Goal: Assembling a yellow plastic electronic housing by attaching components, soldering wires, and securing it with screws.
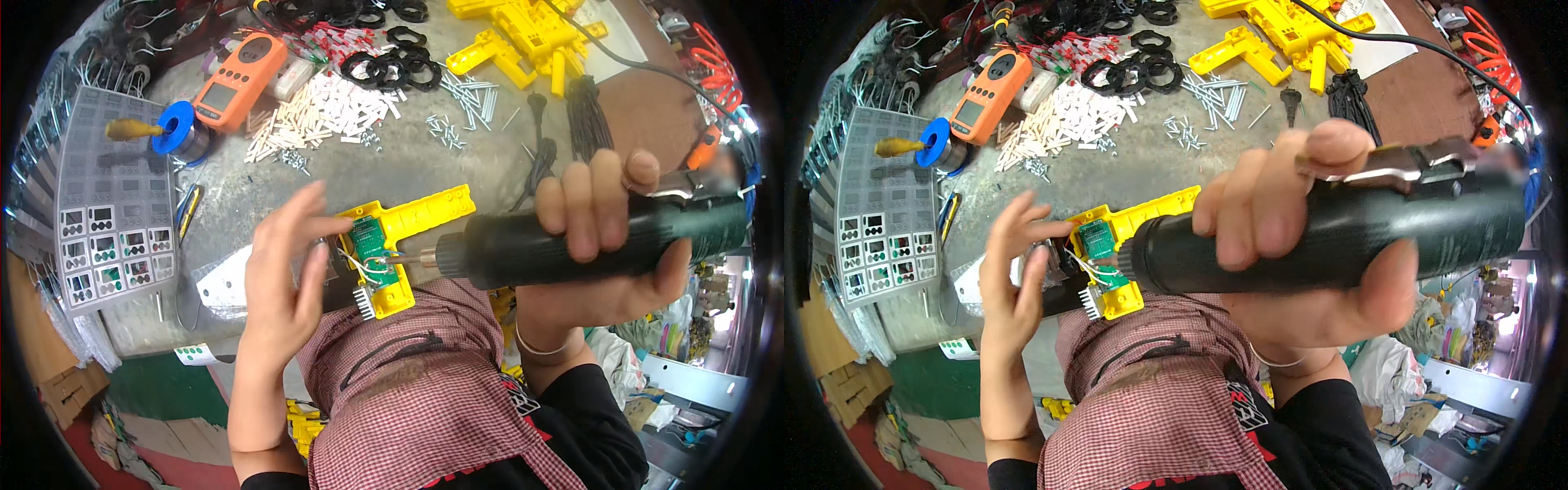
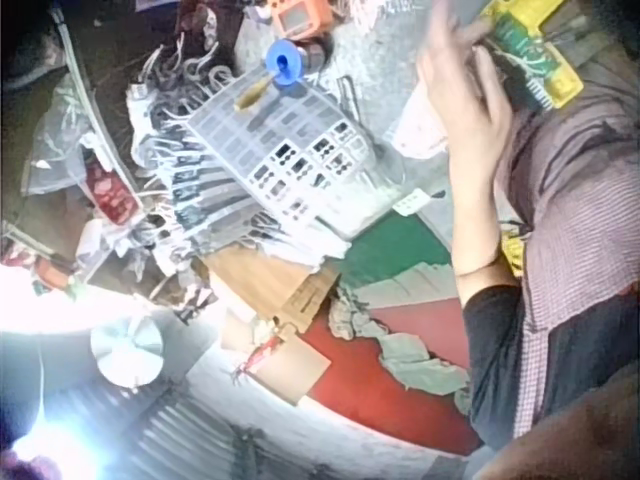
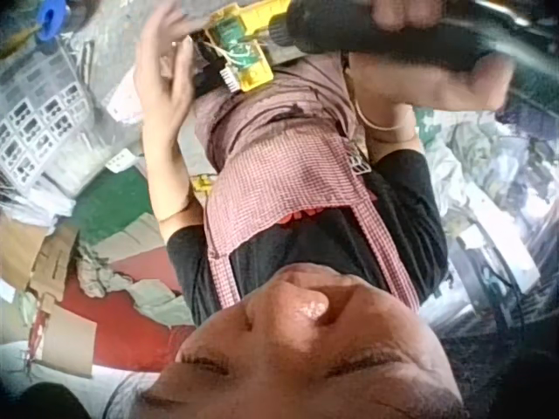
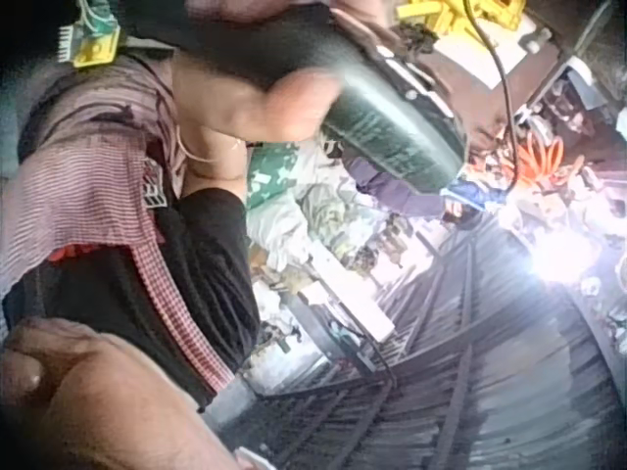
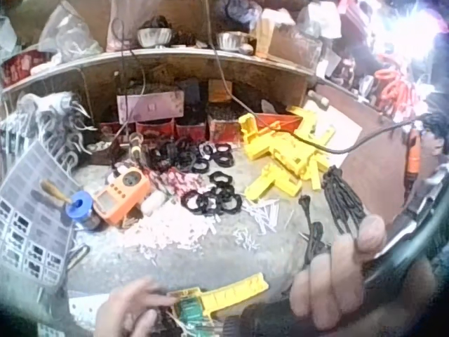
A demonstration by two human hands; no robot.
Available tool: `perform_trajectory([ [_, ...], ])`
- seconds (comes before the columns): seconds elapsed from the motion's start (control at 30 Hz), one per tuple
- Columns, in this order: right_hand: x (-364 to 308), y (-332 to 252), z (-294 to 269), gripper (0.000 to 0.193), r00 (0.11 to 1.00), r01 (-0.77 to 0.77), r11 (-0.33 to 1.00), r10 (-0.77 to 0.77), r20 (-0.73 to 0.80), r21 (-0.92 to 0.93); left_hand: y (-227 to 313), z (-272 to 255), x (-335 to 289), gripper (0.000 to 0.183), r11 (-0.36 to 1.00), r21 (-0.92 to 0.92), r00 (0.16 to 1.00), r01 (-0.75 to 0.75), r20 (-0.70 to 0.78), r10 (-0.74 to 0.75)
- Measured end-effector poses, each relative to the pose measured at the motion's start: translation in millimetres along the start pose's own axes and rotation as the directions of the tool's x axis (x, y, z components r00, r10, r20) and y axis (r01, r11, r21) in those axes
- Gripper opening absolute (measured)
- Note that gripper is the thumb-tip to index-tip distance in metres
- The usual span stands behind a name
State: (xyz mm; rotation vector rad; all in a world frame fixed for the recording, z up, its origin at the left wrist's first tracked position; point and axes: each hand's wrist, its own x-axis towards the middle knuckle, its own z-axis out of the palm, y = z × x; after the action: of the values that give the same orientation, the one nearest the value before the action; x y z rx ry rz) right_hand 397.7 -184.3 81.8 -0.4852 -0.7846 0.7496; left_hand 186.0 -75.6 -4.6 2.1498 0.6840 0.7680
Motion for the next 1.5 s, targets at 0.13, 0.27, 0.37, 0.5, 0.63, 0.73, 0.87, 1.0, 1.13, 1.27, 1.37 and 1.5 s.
perform_trajectory([
  [0.13,-18,11,-2,0.057,1.0,-0.025,0.977,0.026,0.002,-0.212,4,5,14,0.066,0.98,0.11,0.966,-0.169,0.215,0.142],
  [0.27,-32,17,7,0.06,0.995,-0.081,0.928,0.058,-0.075,-0.364,-1,10,19,0.07,0.951,0.16,0.924,-0.265,0.325,0.203],
  [0.37,-36,22,4,0.06,0.996,-0.087,0.917,0.082,-0.029,-0.389,-1,10,18,0.071,0.96,0.166,0.934,-0.224,0.317,0.163],
  [0.5,-37,28,-2,0.061,0.995,0.01,0.89,0.036,0.091,-0.457,-2,14,17,0.073,0.977,0.121,0.952,-0.176,0.275,0.137],
  [0.63,-42,32,-1,0.063,0.995,0.017,0.877,0.033,0.096,-0.481,-5,13,15,0.073,0.985,0.099,0.957,-0.141,0.268,0.11],
  [0.73,-43,34,0,0.063,0.994,0.016,0.873,0.038,0.1,-0.487,-6,13,15,0.073,0.988,0.072,0.958,-0.136,0.263,0.113],
  [0.87,-43,33,7,0.062,0.996,-0.01,0.843,0.058,0.072,-0.537,-7,15,14,0.073,0.99,0.048,0.964,-0.13,0.241,0.115],
  [1.0,-42,34,9,0.062,0.996,-0.045,0.824,0.082,0.04,-0.565,-7,14,12,0.073,0.992,0.052,0.969,-0.112,0.228,0.098],
  [1.13,-41,35,12,0.063,0.995,-0.071,0.815,0.097,0.015,-0.576,-7,14,13,0.074,0.993,0.031,0.97,-0.117,0.219,0.107],
  [1.27,-39,36,11,0.062,0.993,-0.049,0.823,0.103,0.064,-0.565,-7,14,12,0.075,0.994,0.026,0.969,-0.111,0.223,0.102],
  [1.37,-38,35,15,0.063,0.989,-0.123,0.814,0.145,-0.006,-0.567,-7,15,12,0.076,0.996,0.021,0.971,-0.092,0.222,0.085],
  [1.5,-34,32,29,0.068,0.971,-0.21,0.782,0.237,-0.032,-0.586,-7,16,14,0.076,0.995,0.014,0.972,-0.103,0.212,0.098],
])
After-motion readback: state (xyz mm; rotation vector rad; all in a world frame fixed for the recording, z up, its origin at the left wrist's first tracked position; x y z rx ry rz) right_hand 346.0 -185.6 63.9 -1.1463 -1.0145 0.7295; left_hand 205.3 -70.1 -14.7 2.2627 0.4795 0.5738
